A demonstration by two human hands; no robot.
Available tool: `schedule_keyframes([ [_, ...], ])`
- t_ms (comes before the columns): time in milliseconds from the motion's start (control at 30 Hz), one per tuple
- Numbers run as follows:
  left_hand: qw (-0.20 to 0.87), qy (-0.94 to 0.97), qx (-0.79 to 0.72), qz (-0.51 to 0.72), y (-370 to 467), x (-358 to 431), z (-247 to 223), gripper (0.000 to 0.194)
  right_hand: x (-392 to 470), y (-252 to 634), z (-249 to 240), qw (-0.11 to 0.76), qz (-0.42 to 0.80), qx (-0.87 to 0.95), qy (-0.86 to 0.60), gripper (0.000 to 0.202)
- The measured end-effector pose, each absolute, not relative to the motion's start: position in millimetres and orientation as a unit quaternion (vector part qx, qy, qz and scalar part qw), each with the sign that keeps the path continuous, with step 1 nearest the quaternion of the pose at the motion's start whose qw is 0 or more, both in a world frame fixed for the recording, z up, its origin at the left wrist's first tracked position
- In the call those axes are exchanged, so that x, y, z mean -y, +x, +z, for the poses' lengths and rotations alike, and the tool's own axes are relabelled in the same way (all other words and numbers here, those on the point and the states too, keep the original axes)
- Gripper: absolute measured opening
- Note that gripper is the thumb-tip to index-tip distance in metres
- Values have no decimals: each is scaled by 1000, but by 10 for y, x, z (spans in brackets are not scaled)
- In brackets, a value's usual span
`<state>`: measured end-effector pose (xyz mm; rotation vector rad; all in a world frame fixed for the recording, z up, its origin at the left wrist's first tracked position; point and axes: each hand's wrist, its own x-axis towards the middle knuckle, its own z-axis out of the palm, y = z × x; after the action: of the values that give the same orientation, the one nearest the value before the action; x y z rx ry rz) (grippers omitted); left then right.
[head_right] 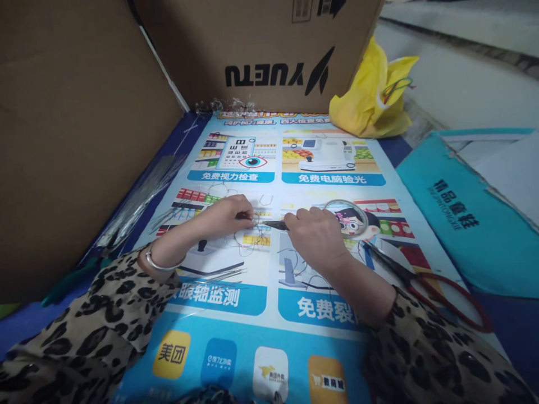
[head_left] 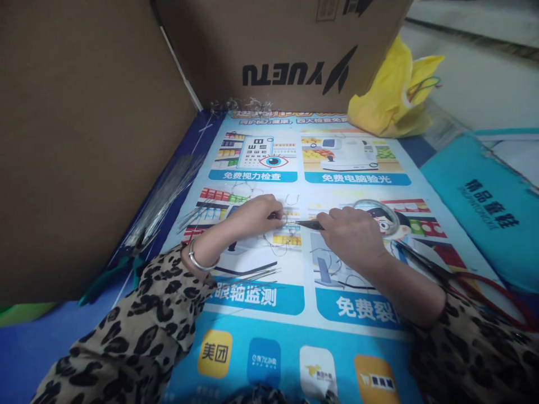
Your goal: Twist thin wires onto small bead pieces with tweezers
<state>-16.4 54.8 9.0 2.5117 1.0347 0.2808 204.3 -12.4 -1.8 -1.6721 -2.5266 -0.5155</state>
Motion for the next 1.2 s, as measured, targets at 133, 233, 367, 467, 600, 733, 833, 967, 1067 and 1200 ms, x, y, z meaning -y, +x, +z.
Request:
schedule_keyframes([
  [133, 185, 896, -394, 91, -140, -490, 142, 8, 128, 2043, 1, 29, -170, 825, -538, 22],
  [233, 187, 891, -399, 105, -122, -440, 190, 6, 125, 2044, 4, 29, -171, 824, -539, 21],
  [367, 188, 893, -392, 114, -109, -408, 201, 7, 124, 2048, 3, 33, -182, 823, -536, 23],
  [467, 190, 892, -395, 110, -100, -398, 187, 9, 129, 2045, 8, 44, -189, 823, -534, 25],
  [600, 232, 872, -421, 92, -78, -373, 216, 12, 130, 2042, 0, 65, -184, 821, -536, 25],
  [733, 352, 808, -462, 101, -60, -343, 260, 11, 124, 2064, -32, 93, -175, 817, -541, 19],
  [833, 476, 734, -456, 161, -51, -313, 239, 13, 126, 2078, -35, 109, -168, 815, -543, 18],
  [967, 619, 604, -445, 232, -14, -232, 193, 18, 132, 2065, -7, 131, -182, 810, -542, 22],
  [1067, 673, 544, -437, 246, 29, -161, 199, 19, 131, 2049, 9, 141, -190, 812, -534, 25],
  [1200, 721, 503, -412, 238, 79, -107, 220, 23, 124, 2048, 13, 145, -202, 815, -523, 29],
])
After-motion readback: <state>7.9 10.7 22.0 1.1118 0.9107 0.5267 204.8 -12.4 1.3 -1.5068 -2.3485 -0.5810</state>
